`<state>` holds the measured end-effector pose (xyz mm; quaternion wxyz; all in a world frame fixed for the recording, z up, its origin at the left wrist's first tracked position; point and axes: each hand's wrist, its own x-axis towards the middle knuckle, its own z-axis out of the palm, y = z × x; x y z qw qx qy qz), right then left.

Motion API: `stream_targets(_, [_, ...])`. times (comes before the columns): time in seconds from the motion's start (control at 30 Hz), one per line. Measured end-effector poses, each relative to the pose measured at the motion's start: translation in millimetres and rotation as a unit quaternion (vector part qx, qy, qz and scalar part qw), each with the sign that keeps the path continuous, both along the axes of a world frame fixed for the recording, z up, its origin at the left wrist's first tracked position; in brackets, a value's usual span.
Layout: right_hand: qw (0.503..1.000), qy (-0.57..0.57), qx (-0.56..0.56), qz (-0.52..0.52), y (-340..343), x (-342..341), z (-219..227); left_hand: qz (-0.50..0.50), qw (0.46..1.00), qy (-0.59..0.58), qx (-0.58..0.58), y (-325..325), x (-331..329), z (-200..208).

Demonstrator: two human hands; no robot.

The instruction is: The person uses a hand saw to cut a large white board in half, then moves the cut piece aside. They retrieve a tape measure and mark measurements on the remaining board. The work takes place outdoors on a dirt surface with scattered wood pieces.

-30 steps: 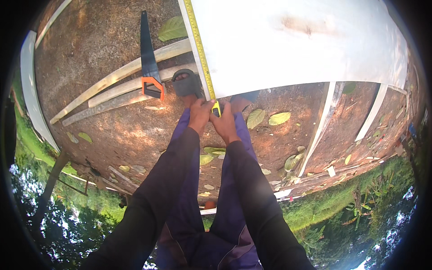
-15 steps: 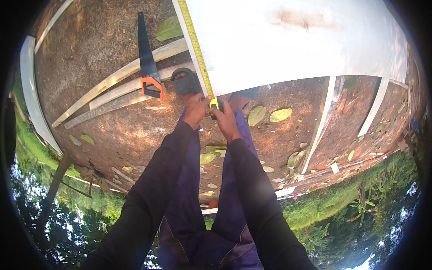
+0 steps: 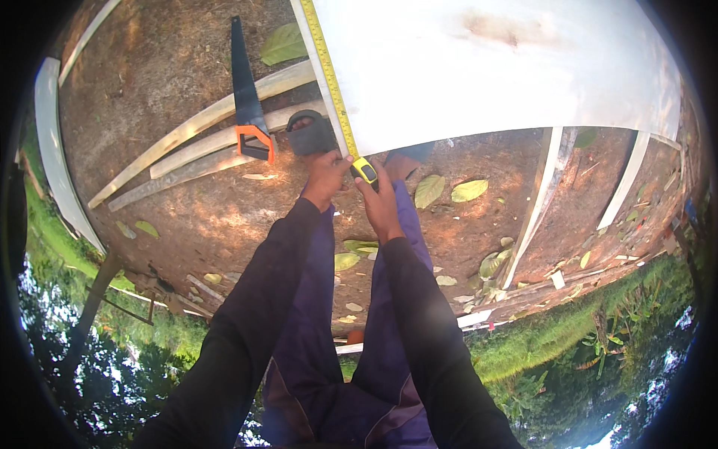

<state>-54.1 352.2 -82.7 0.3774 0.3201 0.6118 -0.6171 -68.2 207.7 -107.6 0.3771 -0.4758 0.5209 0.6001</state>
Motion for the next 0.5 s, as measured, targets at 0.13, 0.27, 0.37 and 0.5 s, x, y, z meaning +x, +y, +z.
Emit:
stream_targets(0.13, [0.996, 0.017, 0.028, 0.086, 2.9, 6.0, -1.5, 0.007, 1.000, 0.014, 0.005, 2.7, 4.8, -5.4])
stream_targets(0.27, [0.983, 0.086, 0.084, 0.141, -1.5, 7.2, -3.1, 0.066, 0.997, 0.038, -0.028, 12.7, 8.5, -7.7])
stream_targets(0.37, [0.980, 0.085, 0.095, 0.154, -2.7, 6.8, -0.7, 0.058, 0.993, 0.082, -0.058, 17.7, 12.0, -12.1])
stream_targets(0.5, [0.980, 0.090, 0.093, 0.150, -3.0, 3.8, 4.0, -0.010, 0.988, 0.112, -0.102, 15.4, 13.5, -21.5])
